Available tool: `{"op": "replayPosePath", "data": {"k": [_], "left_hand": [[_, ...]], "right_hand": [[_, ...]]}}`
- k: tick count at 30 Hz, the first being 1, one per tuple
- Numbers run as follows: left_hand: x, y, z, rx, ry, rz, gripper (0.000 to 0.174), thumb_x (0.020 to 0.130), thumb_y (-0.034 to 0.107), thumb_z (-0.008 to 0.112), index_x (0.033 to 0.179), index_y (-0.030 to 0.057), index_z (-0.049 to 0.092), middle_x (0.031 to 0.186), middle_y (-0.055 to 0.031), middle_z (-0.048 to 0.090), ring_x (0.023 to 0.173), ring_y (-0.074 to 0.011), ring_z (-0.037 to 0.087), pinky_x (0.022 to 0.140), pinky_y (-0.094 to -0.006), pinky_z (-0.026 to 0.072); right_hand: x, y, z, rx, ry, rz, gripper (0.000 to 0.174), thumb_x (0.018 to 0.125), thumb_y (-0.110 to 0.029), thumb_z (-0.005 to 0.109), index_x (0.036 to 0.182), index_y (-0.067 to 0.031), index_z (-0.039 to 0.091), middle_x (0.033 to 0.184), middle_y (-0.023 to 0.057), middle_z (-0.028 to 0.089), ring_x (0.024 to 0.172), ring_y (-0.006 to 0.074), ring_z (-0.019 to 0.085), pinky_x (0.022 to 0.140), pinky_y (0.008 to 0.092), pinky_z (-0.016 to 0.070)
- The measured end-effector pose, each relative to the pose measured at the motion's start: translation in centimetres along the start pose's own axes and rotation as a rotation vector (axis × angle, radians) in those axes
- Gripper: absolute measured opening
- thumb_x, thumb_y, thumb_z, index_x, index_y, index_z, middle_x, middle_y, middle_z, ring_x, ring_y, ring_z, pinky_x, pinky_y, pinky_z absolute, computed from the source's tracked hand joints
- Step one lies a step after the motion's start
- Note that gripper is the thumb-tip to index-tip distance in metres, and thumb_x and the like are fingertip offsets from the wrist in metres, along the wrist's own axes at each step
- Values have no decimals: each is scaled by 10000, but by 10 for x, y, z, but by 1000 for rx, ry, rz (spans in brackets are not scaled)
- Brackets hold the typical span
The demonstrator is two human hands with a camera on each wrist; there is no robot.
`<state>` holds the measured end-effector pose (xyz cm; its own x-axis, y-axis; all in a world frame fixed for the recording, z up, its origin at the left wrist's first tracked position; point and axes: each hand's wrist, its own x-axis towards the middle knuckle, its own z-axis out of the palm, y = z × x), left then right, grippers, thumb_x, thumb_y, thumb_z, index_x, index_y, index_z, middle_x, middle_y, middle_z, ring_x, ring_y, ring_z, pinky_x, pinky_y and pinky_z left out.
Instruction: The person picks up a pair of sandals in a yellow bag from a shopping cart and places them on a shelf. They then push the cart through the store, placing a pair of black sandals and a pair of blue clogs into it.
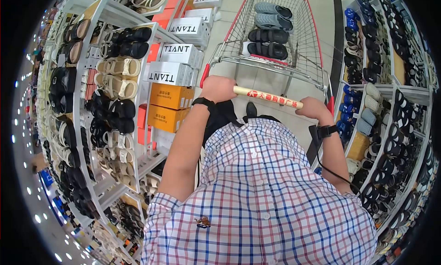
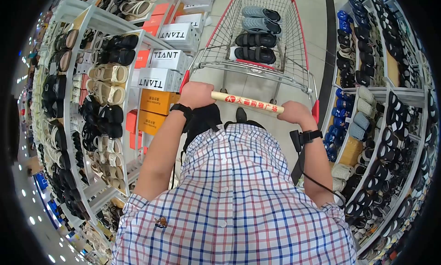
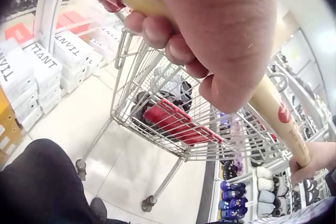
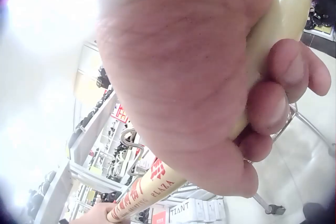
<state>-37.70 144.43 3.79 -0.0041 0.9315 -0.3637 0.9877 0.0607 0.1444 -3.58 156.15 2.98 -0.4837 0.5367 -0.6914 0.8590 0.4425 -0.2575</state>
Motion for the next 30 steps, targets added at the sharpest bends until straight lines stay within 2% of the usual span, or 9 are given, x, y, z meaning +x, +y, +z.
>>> {"op": "replayPosePath", "data": {"k": [7, 9, 10, 12, 13, 19, 23, 26, 30], "left_hand": [[-14, -19, 8, -69, -26, 10, 273, 703, 354, 628, 772, 114, 739, 762, -131, 702, 732, -320, 691, 676, -446, 547], [-6, -19, 4, -119, -133, 0, 290, 682, 358, 647, 801, 112, 743, 764, -117, 707, 730, -303, 690, 687, -430, 545], [-3, -16, -1, -150, -181, 9, 296, 678, 360, 653, 808, 110, 744, 763, -112, 708, 728, -297, 690, 685, -422, 544], [9, -16, 2, -106, -201, 53, 289, 673, 340, 631, 828, 126, 747, 772, -107, 706, 757, -324, 684, 656, -443, 538], [4, -13, -12, -109, -179, 27, 289, 673, 340, 631, 828, 126, 747, 772, -107, 706, 757, -324, 684, 656, -443, 538], [-6, -13, -39, -34, -41, 41, 203, 631, 274, 635, 747, 144, 738, 679, -90, 679, 642, -304, 667, 550, -428, 513], [11, -50, -29, -36, 85, 62, 158, 636, 282, 643, 698, 157, 717, 662, -72, 670, 628, -304, 660, 533, -426, 501], [10, -72, -41, -40, 90, 102, 158, 666, 279, 643, 720, 159, 730, 702, -76, 690, 659, -290, 671, 587, -404, 524], [18, -99, -49, -23, 90, 195, 140, 632, 260, 650, 702, 162, 721, 663, -64, 674, 630, -290, 662, 536, -414, 499]], "right_hand": [[11, 5, 11, -44, -1, -161, 429, 691, -460, 710, 870, -71, 701, 854, 191, 673, 827, 388, 639, 718, 476, 494], [13, 13, 9, -60, -11, -131, 424, 664, -448, 761, 916, -109, 717, 897, 182, 689, 844, 360, 664, 741, 451, 520], [8, 8, 0, -38, -70, -13, 445, 648, -446, 779, 911, -93, 716, 899, 193, 687, 844, 369, 661, 746, 451, 520], [5, 10, -5, 68, -81, 20, 449, 646, -418, 793, 855, -34, 694, 720, 151, 672, 646, 286, 658, 630, 394, 516], [-1, 3, -16, 137, -86, 9, 349, 666, -294, 813, 783, -5, 656, 574, 56, 581, 475, 148, 555, 448, 318, 439], [-11, -19, -40, 202, -205, 77, 329, 653, -261, 816, 726, 4, 635, 569, 24, 550, 459, 136, 485, 444, 309, 381], [-9, -61, -50, 259, -186, 172, 315, 658, -251, 815, 711, -1, 631, 570, 19, 556, 450, 134, 475, 441, 299, 366], [0, -67, -39, 261, -206, 162, 373, 668, -311, 801, 690, 10, 612, 545, 52, 554, 429, 155, 502, 438, 326, 391], [2, -95, -38, 344, -181, 276, 352, 676, -290, 803, 747, 11, 634, 588, 59, 581, 443, 162, 553, 465, 325, 437]]}}
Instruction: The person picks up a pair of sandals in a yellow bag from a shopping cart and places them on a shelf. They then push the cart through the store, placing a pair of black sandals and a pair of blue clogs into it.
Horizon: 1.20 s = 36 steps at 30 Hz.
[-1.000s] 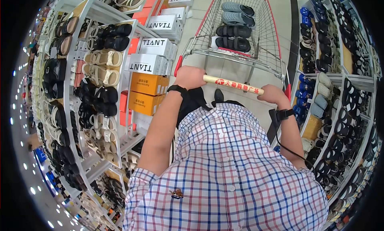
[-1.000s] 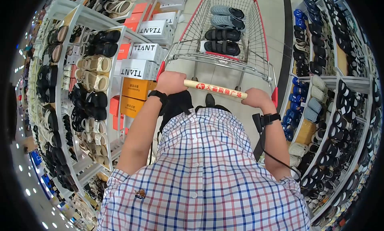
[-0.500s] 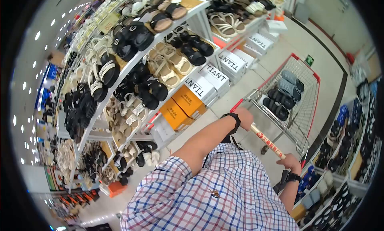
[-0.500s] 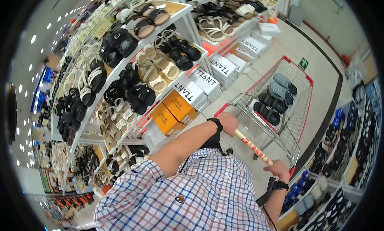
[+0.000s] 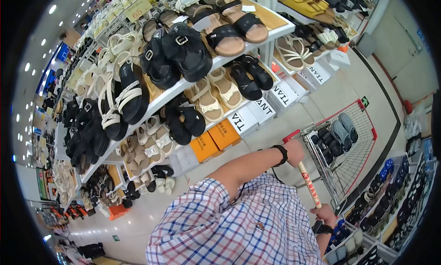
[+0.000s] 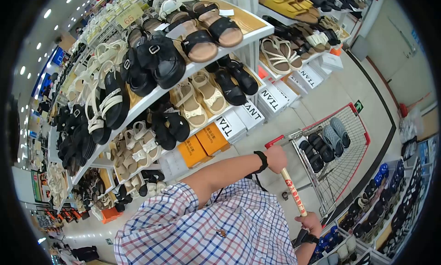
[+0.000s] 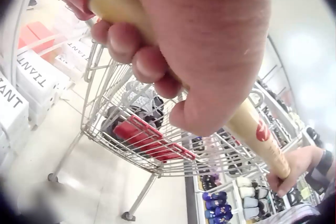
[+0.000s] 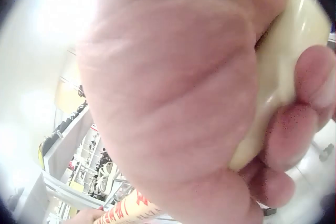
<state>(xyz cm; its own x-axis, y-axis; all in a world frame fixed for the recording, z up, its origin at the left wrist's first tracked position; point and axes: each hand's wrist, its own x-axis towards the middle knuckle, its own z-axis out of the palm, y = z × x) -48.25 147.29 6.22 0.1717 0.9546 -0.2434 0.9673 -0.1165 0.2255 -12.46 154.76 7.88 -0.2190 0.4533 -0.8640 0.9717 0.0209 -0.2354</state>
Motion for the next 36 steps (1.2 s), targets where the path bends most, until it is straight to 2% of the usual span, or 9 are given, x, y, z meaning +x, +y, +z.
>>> {"op": "replayPosePath", "data": {"k": [2, 5, 8, 14, 24, 27, 29, 32, 36], "left_hand": [[1, -3, -3, -62, 4, 19, 142, 628, 252, 658, 706, 155, 725, 672, -66, 679, 639, -286, 667, 543, -412, 504], [8, -15, 0, -62, -17, 93, 141, 631, 245, 660, 713, 153, 729, 671, -71, 679, 640, -283, 668, 550, -410, 509], [7, -21, -8, -49, 19, 161, 139, 640, 245, 658, 717, 155, 731, 667, -68, 676, 635, -283, 665, 555, -414, 511], [26, -59, -18, -79, 24, 176, 146, 639, 236, 665, 727, 143, 735, 682, -73, 678, 658, -291, 669, 562, -422, 513], [42, -62, -33, -68, -180, 160, 207, 704, 261, 643, 835, 150, 758, 814, -40, 711, 796, -254, 686, 627, -417, 520], [31, -69, -30, -128, -61, 141, 136, 639, 231, 689, 723, 136, 739, 712, -80, 691, 688, -280, 678, 587, -409, 525], [25, -62, -23, -163, -8, 163, 130, 635, 218, 678, 720, 141, 739, 701, -81, 689, 679, -289, 676, 578, -416, 522], [16, -67, -32, -165, 12, 180, 134, 634, 214, 669, 722, 143, 740, 703, -83, 689, 682, -290, 678, 572, -420, 522], [19, -69, -35, -150, -16, 173, 144, 624, 217, 663, 723, 144, 739, 697, -79, 688, 680, -284, 677, 569, -421, 519]], "right_hand": [[-22, -8, 10, 25, 48, 44, 335, 677, -264, 794, 783, 18, 647, 600, 75, 595, 468, 168, 573, 505, 334, 475], [-12, 1, 29, -128, 394, -143, 328, 664, -259, 739, 850, 1, 665, 748, 201, 662, 718, 348, 663, 679, 416, 522], [-36, -9, 47, -199, 647, -135, 313, 674, -259, 699, 867, -17, 655, 832, 220, 667, 823, 406, 651, 726, 456, 511], [-10, -40, 41, -245, 711, -97, 273, 704, -239, 646, 875, -25, 645, 841, 230, 657, 826, 426, 634, 723, 486, 502], [-7, -40, 11, -78, 445, -104, 415, 620, -222, 736, 953, 18, 677, 785, 187, 681, 758, 333, 676, 701, 394, 518], [-1, -47, -4, 78, 235, -110, 388, 627, -187, 769, 954, 6, 691, 761, 92, 687, 699, 225, 663, 671, 349, 516], [-19, -58, -11, 172, -17, 85, 328, 652, -138, 795, 939, -4, 706, 771, 28, 676, 687, 146, 636, 644, 304, 510], [-26, -83, -27, 338, -229, 139, 272, 682, -112, 797, 915, -3, 708, 788, 40, 681, 658, 135, 616, 620, 279, 501], [-36, -103, -28, 227, -164, 136, 238, 686, -91, 803, 877, 5, 698, 752, 46, 658, 584, 133, 554, 574, 276, 471]]}}
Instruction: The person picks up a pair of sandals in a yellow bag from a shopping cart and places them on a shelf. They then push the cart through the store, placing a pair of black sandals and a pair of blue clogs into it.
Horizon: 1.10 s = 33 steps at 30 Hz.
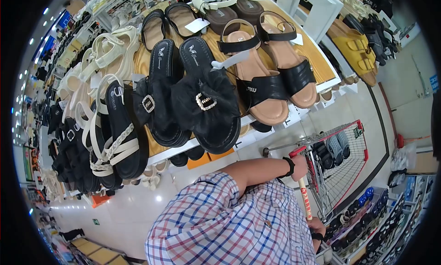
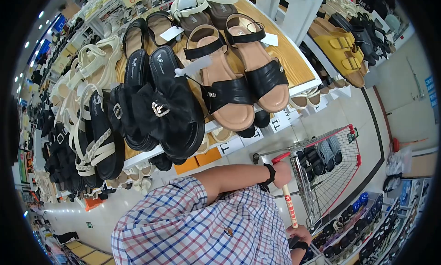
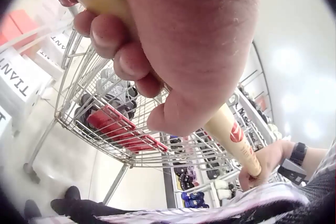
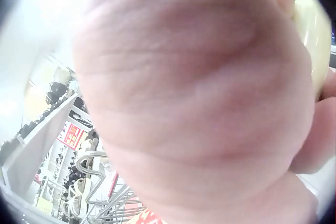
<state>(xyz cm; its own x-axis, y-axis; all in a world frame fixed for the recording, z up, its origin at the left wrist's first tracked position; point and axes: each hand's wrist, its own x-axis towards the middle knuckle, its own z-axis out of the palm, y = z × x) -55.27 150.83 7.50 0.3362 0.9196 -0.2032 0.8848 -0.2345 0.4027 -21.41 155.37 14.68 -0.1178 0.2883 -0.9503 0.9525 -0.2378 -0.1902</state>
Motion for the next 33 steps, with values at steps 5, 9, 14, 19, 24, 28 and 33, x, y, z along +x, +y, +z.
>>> {"op": "replayPosePath", "data": {"k": [5, 9, 14, 19, 24, 28, 33], "left_hand": [[-1, -21, -10, 11, -1, -11, 185, 645, 241, 650, 766, 143, 750, 754, -73, 705, 734, -272, 685, 606, -415, 524], [-2, -33, -13, 51, 4, -28, 190, 652, 256, 650, 777, 158, 753, 773, -64, 713, 747, -260, 688, 624, -406, 525], [4, -47, -14, 81, 12, -55, 200, 646, 268, 652, 783, 166, 756, 778, -63, 715, 751, -263, 689, 628, -409, 529], [0, -63, -25, 68, 19, -79, 196, 639, 275, 656, 770, 167, 754, 774, -61, 713, 746, -263, 688, 634, -404, 530], [1, -73, -21, 80, 30, -77, 186, 640, 271, 648, 752, 165, 752, 758, -62, 709, 742, -260, 686, 623, -407, 526], [0, -75, -18, 54, 118, -59, 156, 575, 258, 680, 672, 145, 726, 662, -81, 675, 640, -292, 664, 562, -412, 500], [0, -79, -22, 97, 59, -63, 188, 627, 259, 636, 744, 164, 748, 750, -62, 708, 712, -260, 684, 595, -409, 514]], "right_hand": [[9, -22, -2, -83, -84, -161, 133, 713, -78, 733, 786, -3, 652, 680, 43, 615, 577, 129, 541, 553, 277, 435], [37, -8, -11, -55, -150, -105, 135, 725, -92, 720, 784, 3, 644, 665, 50, 604, 569, 133, 550, 569, 286, 450], [19, -40, 5, -24, -43, -64, 208, 727, -114, 771, 845, 22, 667, 667, 50, 604, 545, 136, 543, 600, 313, 517], [34, -46, 2, -47, -27, -79, 249, 724, -131, 802, 855, 32, 667, 654, 48, 591, 515, 132, 524, 572, 314, 529], [40, -50, 4, -1, -43, -70, 242, 726, -130, 798, 841, 33, 660, 625, 43, 569, 507, 132, 516, 556, 324, 536], [39, -53, 0, -21, -49, -67, 236, 726, -133, 796, 835, 26, 660, 613, 39, 563, 504, 132, 519, 555, 333, 540], [35, -65, 0, -10, -55, -53, 223, 718, -139, 795, 816, 14, 664, 597, 32, 556, 504, 135, 524, 545, 334, 538]]}}
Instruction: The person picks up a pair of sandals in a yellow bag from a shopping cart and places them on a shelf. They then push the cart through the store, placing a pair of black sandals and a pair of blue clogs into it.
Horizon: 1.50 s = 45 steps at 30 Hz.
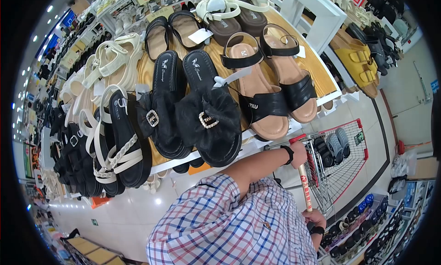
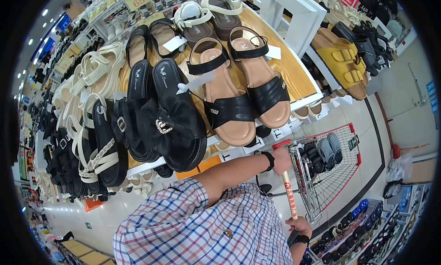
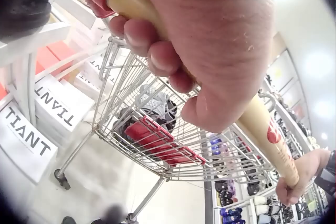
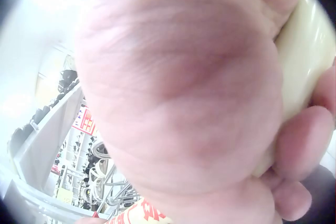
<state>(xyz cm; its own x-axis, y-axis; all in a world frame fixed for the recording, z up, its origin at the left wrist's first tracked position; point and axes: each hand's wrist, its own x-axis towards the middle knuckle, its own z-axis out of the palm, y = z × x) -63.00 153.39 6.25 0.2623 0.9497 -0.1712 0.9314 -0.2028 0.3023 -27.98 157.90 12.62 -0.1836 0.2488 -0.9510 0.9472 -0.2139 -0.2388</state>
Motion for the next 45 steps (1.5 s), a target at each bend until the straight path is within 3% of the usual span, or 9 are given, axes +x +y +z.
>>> {"op": "replayPosePath", "data": {"k": [2, 6, 9, 14, 15, 16, 22, 36, 45], "left_hand": [[3, 1, 10, -33, 103, 2, 151, 564, 250, 684, 661, 142, 725, 660, -82, 674, 634, -292, 662, 561, -411, 501], [1, -6, 2, -34, 73, 34, 153, 565, 265, 679, 656, 149, 721, 654, -88, 672, 616, -296, 657, 542, -415, 498], [1, -1, 4, -40, 194, 46, 172, 589, 325, 666, 644, 167, 706, 627, -85, 660, 590, -304, 653, 513, -425, 485], [-2, 9, -35, -18, -61, 3, 184, 696, 279, 624, 766, 157, 742, 754, -85, 702, 723, -292, 692, 637, -436, 536], [0, 5, -28, -15, -31, 23, 216, 659, 288, 625, 767, 137, 738, 730, -106, 699, 684, -320, 683, 616, -442, 528], [30, 25, -45, -40, -16, 37, 217, 660, 288, 624, 766, 136, 737, 729, -107, 698, 682, -321, 682, 617, -443, 527], [10, 17, -62, -15, -88, 29, 224, 670, 295, 618, 782, 141, 735, 740, -102, 699, 692, -319, 682, 622, -444, 525], [45, 53, -52, 31, -229, 9, 230, 705, 318, 625, 810, 136, 719, 746, -95, 695, 713, -306, 685, 626, -437, 541], [84, 101, -63, -16, -384, 20, 283, 734, 386, 624, 815, 126, 701, 769, -118, 692, 736, -325, 680, 673, -454, 545]], "right_hand": [[-9, -4, 6, -10, 27, 11, 222, 717, -142, 794, 813, 11, 665, 594, 32, 554, 503, 138, 523, 542, 337, 537], [-11, -11, 8, -43, 79, 60, 228, 708, -172, 794, 800, -2, 672, 589, 35, 553, 499, 145, 519, 524, 341, 518], [-2, 8, -3, -80, 69, 44, 250, 695, -227, 801, 781, -25, 680, 590, 29, 555, 499, 145, 518, 509, 328, 485], [-5, 13, -7, -94, 137, 3, 321, 687, -311, 808, 740, -39, 645, 599, 20, 554, 519, 146, 536, 500, 315, 467], [0, 10, -6, -177, 105, -28, 355, 676, -347, 811, 753, -40, 649, 606, 22, 563, 525, 147, 538, 505, 317, 465], [-28, 13, -47, -256, 119, -1, 420, 669, -397, 799, 826, -31, 667, 632, 33, 585, 543, 155, 557, 520, 315, 472], [-45, -12, -19, -217, 215, -42, 442, 691, -400, 774, 881, -16, 667, 676, 45, 604, 586, 160, 590, 547, 297, 496], [-45, 31, -65, -184, 30, -103, 444, 704, -401, 805, 991, -74, 714, 776, 31, 659, 653, 152, 605, 611, 285, 504], [-29, 90, -110, -125, -71, -185, 460, 685, -422, 819, 932, -48, 713, 712, 36, 639, 634, 144, 580, 583, 286, 461]]}}
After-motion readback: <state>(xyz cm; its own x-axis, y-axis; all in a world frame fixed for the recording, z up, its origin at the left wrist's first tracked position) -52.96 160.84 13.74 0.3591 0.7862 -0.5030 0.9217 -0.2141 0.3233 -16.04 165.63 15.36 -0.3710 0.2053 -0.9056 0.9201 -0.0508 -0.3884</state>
